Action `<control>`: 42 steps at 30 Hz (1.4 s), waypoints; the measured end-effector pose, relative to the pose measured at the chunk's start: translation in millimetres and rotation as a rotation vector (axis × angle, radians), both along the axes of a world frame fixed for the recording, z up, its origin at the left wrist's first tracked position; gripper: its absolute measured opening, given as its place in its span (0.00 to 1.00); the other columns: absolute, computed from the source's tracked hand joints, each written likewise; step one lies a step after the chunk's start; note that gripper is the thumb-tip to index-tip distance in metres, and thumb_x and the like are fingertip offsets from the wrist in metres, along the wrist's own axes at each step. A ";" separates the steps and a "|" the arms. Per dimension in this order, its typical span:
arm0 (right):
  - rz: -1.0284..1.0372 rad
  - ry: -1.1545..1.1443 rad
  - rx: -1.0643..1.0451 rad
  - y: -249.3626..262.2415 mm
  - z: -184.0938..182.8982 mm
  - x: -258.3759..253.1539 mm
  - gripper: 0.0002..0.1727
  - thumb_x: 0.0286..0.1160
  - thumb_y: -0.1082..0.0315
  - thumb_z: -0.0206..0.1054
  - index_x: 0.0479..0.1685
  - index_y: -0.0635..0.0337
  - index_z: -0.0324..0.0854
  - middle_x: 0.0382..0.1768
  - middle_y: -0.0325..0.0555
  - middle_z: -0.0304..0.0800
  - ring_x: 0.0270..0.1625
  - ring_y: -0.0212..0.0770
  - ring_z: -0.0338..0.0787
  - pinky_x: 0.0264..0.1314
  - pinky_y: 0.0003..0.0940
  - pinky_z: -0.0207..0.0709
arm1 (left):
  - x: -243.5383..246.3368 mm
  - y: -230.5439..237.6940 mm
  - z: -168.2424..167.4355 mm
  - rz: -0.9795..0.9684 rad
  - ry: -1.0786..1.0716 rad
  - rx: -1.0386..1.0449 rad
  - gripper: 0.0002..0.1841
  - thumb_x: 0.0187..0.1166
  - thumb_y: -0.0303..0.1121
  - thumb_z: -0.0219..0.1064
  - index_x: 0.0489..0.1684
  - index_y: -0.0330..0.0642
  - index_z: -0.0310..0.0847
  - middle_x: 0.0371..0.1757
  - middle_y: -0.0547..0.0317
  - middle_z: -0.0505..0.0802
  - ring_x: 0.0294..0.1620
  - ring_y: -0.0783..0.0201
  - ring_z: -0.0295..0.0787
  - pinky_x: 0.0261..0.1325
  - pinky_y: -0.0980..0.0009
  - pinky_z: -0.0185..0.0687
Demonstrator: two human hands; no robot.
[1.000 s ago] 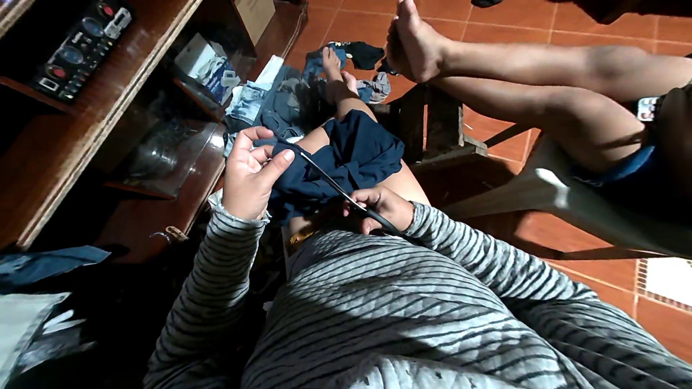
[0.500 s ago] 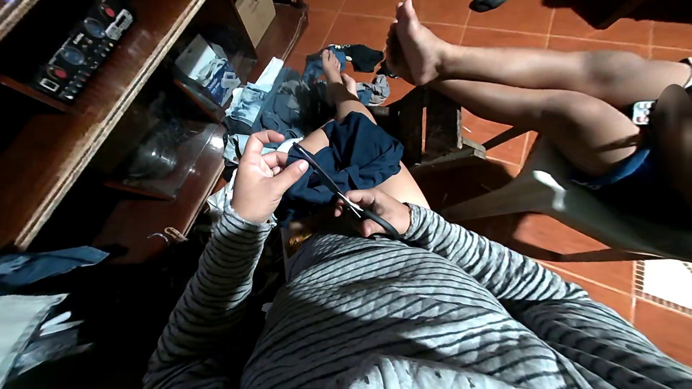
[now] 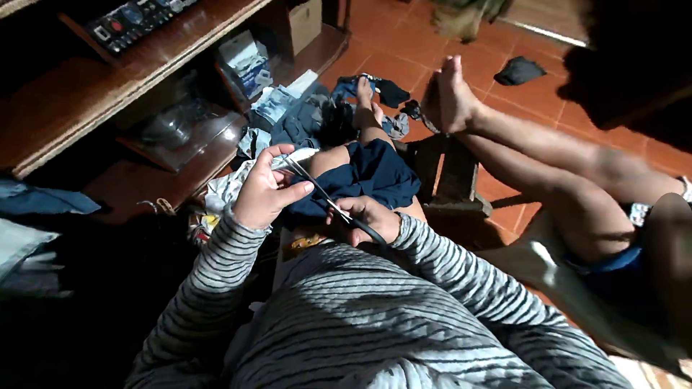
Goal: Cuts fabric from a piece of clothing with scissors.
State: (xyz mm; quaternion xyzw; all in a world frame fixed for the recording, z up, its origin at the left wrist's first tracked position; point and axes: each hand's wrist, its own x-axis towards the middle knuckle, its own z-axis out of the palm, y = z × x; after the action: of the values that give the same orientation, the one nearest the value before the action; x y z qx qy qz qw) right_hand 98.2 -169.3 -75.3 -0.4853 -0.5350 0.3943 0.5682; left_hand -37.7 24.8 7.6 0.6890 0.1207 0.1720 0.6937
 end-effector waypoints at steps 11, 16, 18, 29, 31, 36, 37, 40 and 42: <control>0.289 -0.005 -0.145 70.2 14.5 -12.4 0.33 0.62 0.38 0.79 0.51 0.58 0.83 0.39 0.23 0.88 0.35 0.15 0.82 0.37 0.16 0.78 | -63.9 39.5 -21.1 0.255 0.021 -0.164 0.53 0.56 0.17 0.78 0.90 0.41 0.52 0.50 0.51 0.93 0.41 0.67 0.94 0.49 0.71 0.92; 0.389 -0.061 -0.166 88.9 15.9 -11.4 0.38 0.62 0.32 0.76 0.57 0.59 0.82 0.37 0.25 0.86 0.37 0.16 0.82 0.40 0.17 0.78 | -79.4 51.3 -30.1 0.242 -0.006 -0.209 0.54 0.57 0.16 0.78 0.90 0.38 0.47 0.34 0.59 0.95 0.34 0.69 0.95 0.46 0.72 0.93; 0.383 -0.104 -0.193 91.3 15.5 -9.2 0.40 0.60 0.32 0.77 0.57 0.60 0.82 0.37 0.25 0.86 0.37 0.16 0.81 0.41 0.17 0.77 | -83.0 53.6 -31.1 0.243 0.001 -0.224 0.55 0.56 0.16 0.78 0.91 0.39 0.46 0.34 0.59 0.95 0.35 0.69 0.95 0.47 0.72 0.93; 0.316 -0.064 -0.213 91.3 5.1 -13.1 0.31 0.59 0.39 0.81 0.45 0.59 0.87 0.38 0.25 0.90 0.36 0.14 0.82 0.38 0.15 0.78 | -86.4 57.3 -34.7 0.212 0.104 -0.193 0.57 0.58 0.21 0.82 0.92 0.40 0.44 0.35 0.55 0.96 0.34 0.68 0.95 0.46 0.73 0.92; 0.266 -0.053 -0.189 91.5 6.8 -13.1 0.31 0.59 0.40 0.81 0.47 0.58 0.87 0.36 0.26 0.90 0.35 0.17 0.84 0.38 0.18 0.80 | -86.1 56.1 -33.0 0.212 0.092 -0.188 0.56 0.58 0.21 0.81 0.92 0.41 0.47 0.35 0.55 0.95 0.33 0.68 0.94 0.44 0.74 0.92; -0.040 -0.154 0.017 100.8 38.0 -18.6 0.44 0.51 0.40 0.86 0.66 0.55 0.76 0.51 0.31 0.90 0.52 0.28 0.90 0.56 0.31 0.88 | -68.3 41.9 -29.7 0.184 -0.087 -0.065 0.50 0.61 0.24 0.81 0.89 0.36 0.53 0.33 0.59 0.95 0.31 0.71 0.93 0.43 0.74 0.91; -0.081 -0.193 0.052 103.6 46.9 -20.9 0.44 0.52 0.45 0.87 0.68 0.58 0.73 0.55 0.32 0.89 0.56 0.27 0.89 0.60 0.30 0.86 | -60.5 36.9 -27.9 0.181 -0.133 -0.045 0.49 0.64 0.24 0.81 0.89 0.35 0.54 0.35 0.58 0.96 0.33 0.69 0.94 0.45 0.72 0.92; -0.220 -0.305 0.120 109.6 75.9 -21.5 0.32 0.56 0.64 0.85 0.60 0.67 0.77 0.47 0.35 0.90 0.48 0.23 0.88 0.54 0.23 0.86 | -31.1 25.3 -23.5 0.268 -0.339 0.051 0.34 0.72 0.27 0.76 0.76 0.30 0.61 0.37 0.59 0.93 0.33 0.72 0.90 0.41 0.73 0.89; -0.244 -0.347 0.141 107.2 97.4 -12.6 0.27 0.60 0.67 0.81 0.59 0.66 0.77 0.42 0.32 0.88 0.42 0.21 0.87 0.48 0.21 0.85 | -14.1 23.3 -22.6 0.273 -0.460 0.108 0.27 0.73 0.30 0.75 0.66 0.32 0.65 0.40 0.62 0.90 0.35 0.74 0.88 0.40 0.75 0.88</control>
State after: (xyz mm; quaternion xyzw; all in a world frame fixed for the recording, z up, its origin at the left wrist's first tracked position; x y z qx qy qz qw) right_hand 85.6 -62.1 22.0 -0.5660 -0.5881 0.1946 0.5439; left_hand -51.8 48.1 -15.0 0.6452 0.0425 0.4223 0.6353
